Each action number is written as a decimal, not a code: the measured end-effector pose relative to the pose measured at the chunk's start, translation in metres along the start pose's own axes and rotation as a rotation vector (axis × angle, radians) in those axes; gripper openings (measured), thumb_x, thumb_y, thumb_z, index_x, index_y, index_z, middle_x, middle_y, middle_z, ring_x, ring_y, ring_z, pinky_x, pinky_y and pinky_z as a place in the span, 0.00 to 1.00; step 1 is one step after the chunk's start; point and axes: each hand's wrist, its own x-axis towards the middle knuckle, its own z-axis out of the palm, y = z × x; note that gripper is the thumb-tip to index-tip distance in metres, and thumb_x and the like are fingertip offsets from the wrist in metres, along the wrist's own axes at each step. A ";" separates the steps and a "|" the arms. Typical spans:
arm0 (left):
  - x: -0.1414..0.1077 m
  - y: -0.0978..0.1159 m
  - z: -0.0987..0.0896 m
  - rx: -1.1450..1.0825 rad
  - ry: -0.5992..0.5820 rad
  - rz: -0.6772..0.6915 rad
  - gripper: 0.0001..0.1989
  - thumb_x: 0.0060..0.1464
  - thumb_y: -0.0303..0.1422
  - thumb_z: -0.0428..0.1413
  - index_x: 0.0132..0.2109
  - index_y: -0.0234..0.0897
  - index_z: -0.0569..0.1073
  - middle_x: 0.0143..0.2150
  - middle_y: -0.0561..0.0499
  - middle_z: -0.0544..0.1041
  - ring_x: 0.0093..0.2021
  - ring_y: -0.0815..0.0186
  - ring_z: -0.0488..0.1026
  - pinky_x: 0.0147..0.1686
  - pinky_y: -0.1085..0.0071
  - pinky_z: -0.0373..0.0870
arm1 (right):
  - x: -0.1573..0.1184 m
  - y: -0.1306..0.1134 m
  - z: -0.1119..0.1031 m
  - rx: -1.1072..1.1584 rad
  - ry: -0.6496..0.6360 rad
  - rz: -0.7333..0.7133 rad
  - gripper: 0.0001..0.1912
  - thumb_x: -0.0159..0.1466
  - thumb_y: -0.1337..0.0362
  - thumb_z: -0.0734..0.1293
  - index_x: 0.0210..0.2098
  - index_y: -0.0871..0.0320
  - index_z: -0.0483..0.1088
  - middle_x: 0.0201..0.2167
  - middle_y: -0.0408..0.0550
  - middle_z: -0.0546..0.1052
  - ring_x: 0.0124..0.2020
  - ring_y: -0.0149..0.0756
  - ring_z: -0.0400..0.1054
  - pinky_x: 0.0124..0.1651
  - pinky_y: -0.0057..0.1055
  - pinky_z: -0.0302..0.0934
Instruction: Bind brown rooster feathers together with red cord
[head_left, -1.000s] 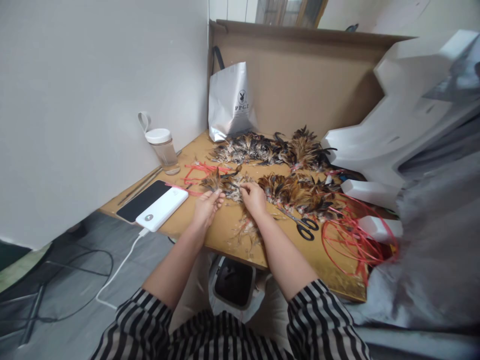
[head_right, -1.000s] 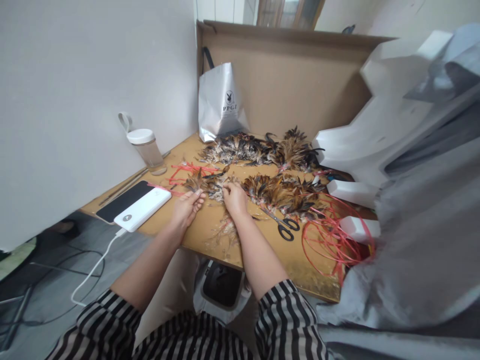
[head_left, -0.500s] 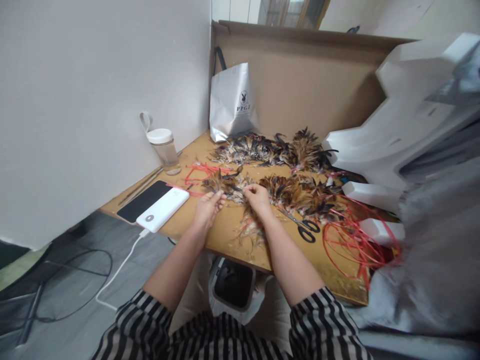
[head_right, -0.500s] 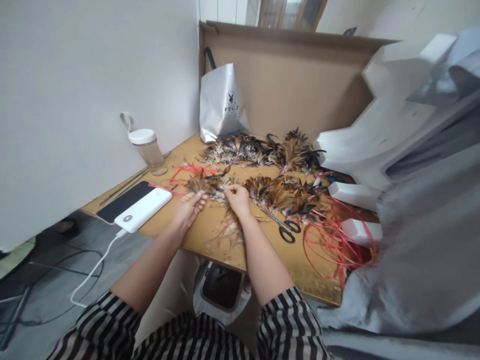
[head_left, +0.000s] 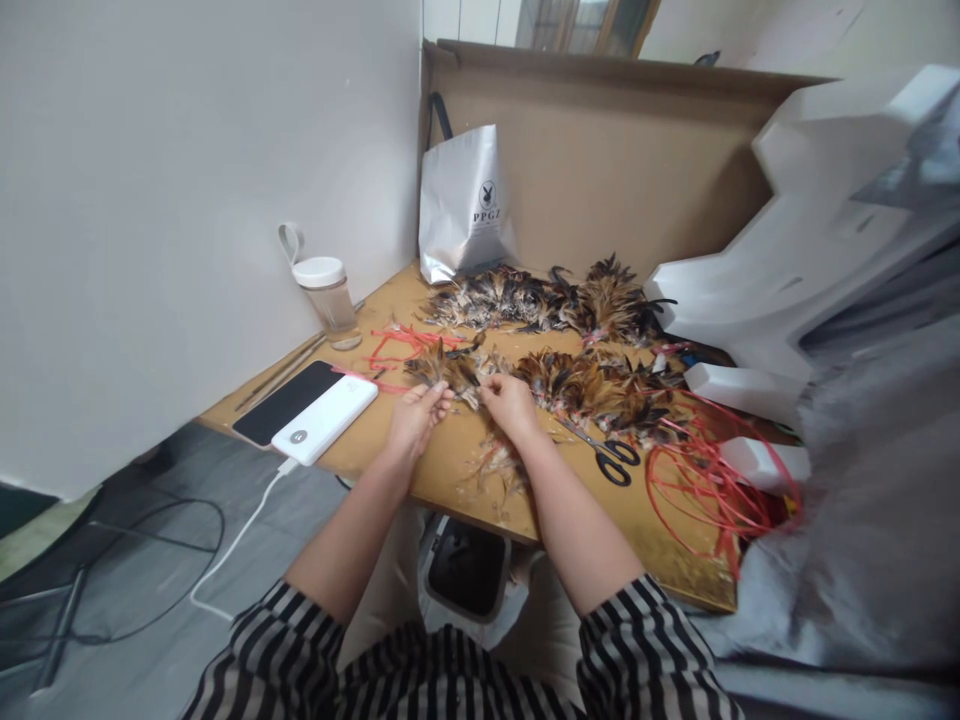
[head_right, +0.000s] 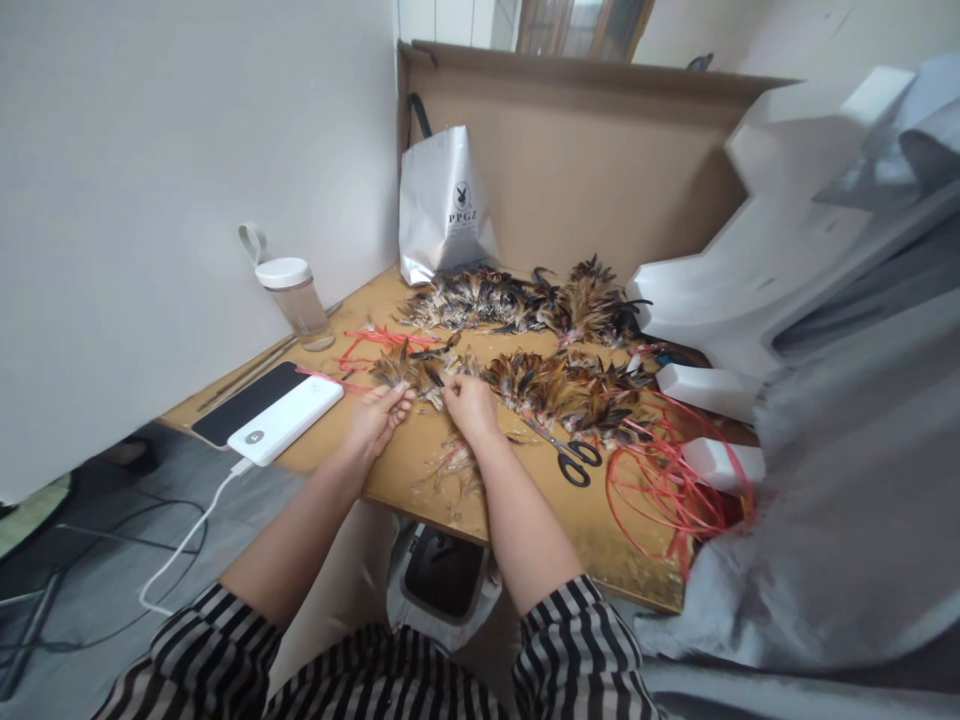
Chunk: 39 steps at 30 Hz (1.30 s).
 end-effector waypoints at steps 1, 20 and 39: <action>0.000 0.000 0.000 0.001 -0.003 0.000 0.13 0.40 0.34 0.62 0.32 0.29 0.72 0.27 0.49 0.74 0.21 0.78 0.66 0.20 0.83 0.60 | 0.000 -0.001 -0.001 0.071 -0.001 0.020 0.09 0.52 0.61 0.62 0.22 0.58 0.70 0.21 0.43 0.73 0.24 0.30 0.63 0.29 0.26 0.53; -0.008 0.003 0.007 0.097 -0.136 -0.103 0.13 0.39 0.34 0.62 0.32 0.28 0.73 0.28 0.45 0.76 0.21 0.76 0.68 0.19 0.82 0.61 | -0.005 -0.016 -0.002 0.706 -0.111 0.206 0.11 0.48 0.58 0.66 0.20 0.60 0.65 0.13 0.37 0.63 0.16 0.24 0.52 0.21 0.23 0.46; -0.010 0.004 0.010 0.155 -0.171 -0.108 0.12 0.38 0.34 0.62 0.27 0.28 0.72 0.25 0.47 0.75 0.18 0.77 0.65 0.18 0.81 0.59 | -0.012 -0.025 0.006 0.653 -0.105 0.066 0.11 0.50 0.58 0.65 0.20 0.59 0.65 0.17 0.39 0.65 0.19 0.26 0.55 0.24 0.24 0.50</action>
